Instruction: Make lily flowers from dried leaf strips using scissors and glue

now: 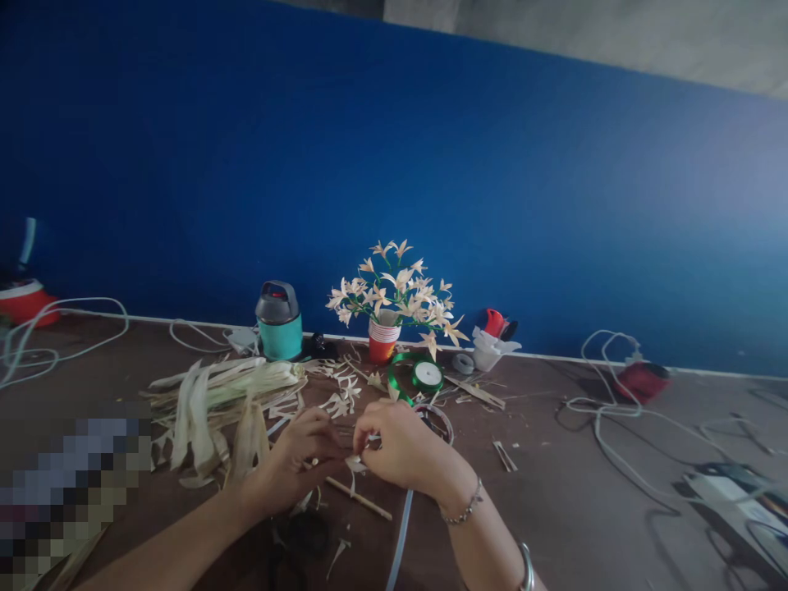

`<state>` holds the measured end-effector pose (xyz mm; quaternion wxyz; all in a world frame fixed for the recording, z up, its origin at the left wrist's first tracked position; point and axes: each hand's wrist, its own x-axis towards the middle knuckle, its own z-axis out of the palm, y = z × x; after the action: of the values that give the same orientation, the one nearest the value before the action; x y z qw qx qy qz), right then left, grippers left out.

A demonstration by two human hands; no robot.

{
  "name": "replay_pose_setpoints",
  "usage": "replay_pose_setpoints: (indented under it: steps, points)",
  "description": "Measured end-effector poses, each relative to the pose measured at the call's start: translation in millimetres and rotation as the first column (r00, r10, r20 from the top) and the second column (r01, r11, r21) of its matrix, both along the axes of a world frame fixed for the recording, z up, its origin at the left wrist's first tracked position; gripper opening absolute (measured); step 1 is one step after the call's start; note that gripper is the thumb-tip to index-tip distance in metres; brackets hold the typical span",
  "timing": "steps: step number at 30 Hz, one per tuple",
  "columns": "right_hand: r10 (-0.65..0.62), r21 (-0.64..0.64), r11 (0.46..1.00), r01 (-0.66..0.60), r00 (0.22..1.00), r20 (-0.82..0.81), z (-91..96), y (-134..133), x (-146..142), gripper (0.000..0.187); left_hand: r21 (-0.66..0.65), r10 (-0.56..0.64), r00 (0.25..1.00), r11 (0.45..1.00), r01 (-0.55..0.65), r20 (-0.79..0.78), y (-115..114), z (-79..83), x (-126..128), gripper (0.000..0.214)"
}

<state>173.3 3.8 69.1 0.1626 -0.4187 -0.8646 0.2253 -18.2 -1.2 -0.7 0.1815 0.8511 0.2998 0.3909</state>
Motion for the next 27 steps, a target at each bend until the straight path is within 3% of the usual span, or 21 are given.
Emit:
replay_pose_setpoints:
  steps: [8,12,14,17,20,22,25,27]
  points:
    - [0.016,-0.071,0.997,-0.019,0.998,-0.055,5.3,-0.5,1.2,0.024,-0.051,-0.041,0.997,0.998,0.044,0.071,-0.1,-0.1,1.1,0.010]
    - [0.009,-0.182,0.983,-0.035,0.989,-0.145,10.9,-1.2,2.7,0.022,-0.232,-0.012,0.963,0.970,0.077,0.270,2.9,-1.8,2.5,0.023]
    - [-0.012,-0.234,0.972,-0.031,0.983,-0.182,13.3,-1.0,2.8,0.023,-0.385,-0.001,0.917,0.907,0.168,0.398,4.9,-3.3,2.7,0.028]
    - [-0.030,-0.314,0.948,-0.054,0.966,-0.257,15.5,-0.2,2.3,0.023,-0.587,0.074,0.832,0.743,0.322,0.550,5.9,-4.7,3.5,0.027]
    - [-0.043,-0.369,0.925,-0.096,0.935,-0.352,16.4,-0.4,0.4,0.025,-0.701,0.221,0.755,0.590,0.400,0.617,4.3,-4.8,5.7,0.026]
    - [-0.070,-0.402,0.909,-0.106,0.914,-0.400,15.9,-1.3,-1.9,0.024,-0.734,0.289,0.724,0.534,0.420,0.626,2.9,-4.8,7.0,0.029]
    - [-0.168,-0.448,0.893,-0.050,0.886,-0.433,12.8,-1.9,-6.7,0.014,-0.738,0.294,0.732,0.543,0.401,0.614,1.6,-5.1,7.1,0.031]
    - [-0.255,-0.487,0.873,0.014,0.865,-0.433,9.0,-1.4,-9.8,0.012,-0.714,0.237,0.778,0.607,0.348,0.582,1.8,-5.2,6.3,0.032]
